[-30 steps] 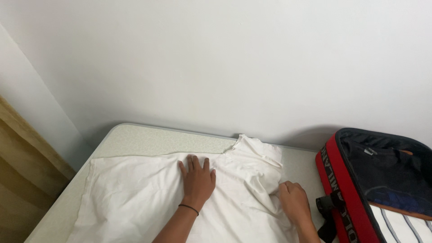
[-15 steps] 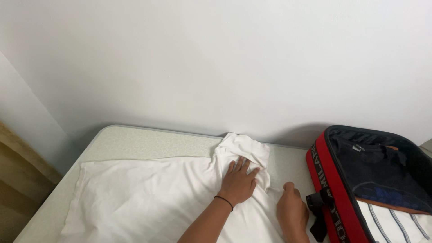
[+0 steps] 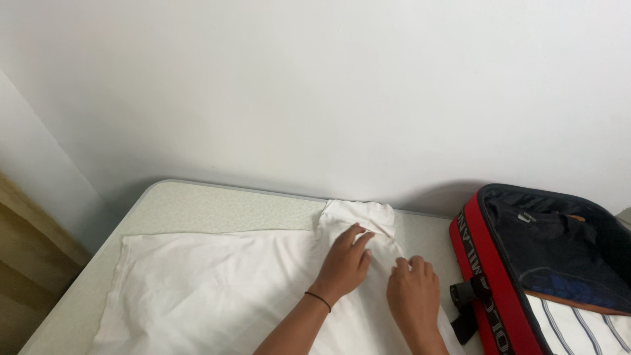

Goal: The person spreads a white t-shirt on a table, folds the sleeves and sides inward, and then folds the garment into a square before placing it into an open suitcase.

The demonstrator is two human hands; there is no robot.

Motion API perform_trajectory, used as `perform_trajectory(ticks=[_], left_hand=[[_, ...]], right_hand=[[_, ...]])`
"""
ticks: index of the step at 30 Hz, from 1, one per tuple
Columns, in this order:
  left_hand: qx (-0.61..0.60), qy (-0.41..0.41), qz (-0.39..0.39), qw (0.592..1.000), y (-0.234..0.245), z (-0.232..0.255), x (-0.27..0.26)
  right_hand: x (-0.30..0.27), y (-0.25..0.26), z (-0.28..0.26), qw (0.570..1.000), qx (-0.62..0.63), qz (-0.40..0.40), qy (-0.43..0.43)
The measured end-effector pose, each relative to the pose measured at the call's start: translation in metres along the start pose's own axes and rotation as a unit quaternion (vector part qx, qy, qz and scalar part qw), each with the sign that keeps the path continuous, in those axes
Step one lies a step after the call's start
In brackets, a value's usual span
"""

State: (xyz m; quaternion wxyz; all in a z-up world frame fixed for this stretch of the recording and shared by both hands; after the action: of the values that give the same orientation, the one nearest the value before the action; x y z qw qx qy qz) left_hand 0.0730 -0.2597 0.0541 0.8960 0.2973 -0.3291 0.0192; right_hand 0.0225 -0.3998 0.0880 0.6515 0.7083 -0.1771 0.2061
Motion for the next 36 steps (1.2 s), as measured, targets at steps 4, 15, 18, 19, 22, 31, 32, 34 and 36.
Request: perform_trajectory(ticks=[4,15,18,19,22,31,32,34,36], left_hand=[[0.115,0.072,0.047,0.990,0.053,-0.020,-0.002],[0.377,0.358,-0.060,0.852,0.200,-0.114,-0.092],[0.364,0.382,-0.116,0.842,0.209,-0.114,-0.105],[0.370,0.374,-0.122,0.842,0.210,-0.110,-0.108],[0.382,0.356,-0.145,0.841,0.214,-0.101,-0.114],[0.375,0.357,-0.176,0.837,0.214,-0.087,-0.125],[0.374,0.363,-0.179,0.834,0.213,-0.088,-0.123],[0.370,0.372,-0.175,0.833,0.210,-0.093,-0.117],[0.365,0.379,-0.166,0.834,0.204,-0.100,-0.112]], right_hand=[[0.017,-0.032,-0.019,0.992,0.103,0.026,0.067],[0.001,-0.056,-0.010,0.991,0.118,-0.009,0.060],[-0.010,-0.059,-0.005,0.996,0.053,-0.052,0.050],[-0.014,-0.061,-0.004,0.995,0.040,-0.077,0.039],[-0.024,-0.064,0.001,0.990,-0.003,-0.143,0.015],[-0.044,-0.046,-0.001,0.960,-0.073,-0.265,-0.043],[-0.040,-0.044,0.001,0.955,-0.077,-0.283,-0.054],[-0.028,-0.041,-0.001,0.963,-0.066,-0.257,-0.053],[-0.013,-0.042,-0.004,0.984,-0.036,-0.173,-0.032]])
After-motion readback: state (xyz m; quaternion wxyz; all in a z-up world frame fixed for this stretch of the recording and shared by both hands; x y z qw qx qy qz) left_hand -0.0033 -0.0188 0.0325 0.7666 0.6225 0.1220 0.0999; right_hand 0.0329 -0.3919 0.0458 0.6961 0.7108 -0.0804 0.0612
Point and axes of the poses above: each hand's wrist, its own x-axis towards the middle knuckle, its own y-axis out of the back of the hand, z = x × y, the point moved 6 cm from there along x, towards the middle knuckle, and after that the axes turned 5 degrees about z, right-handed, at the moved point
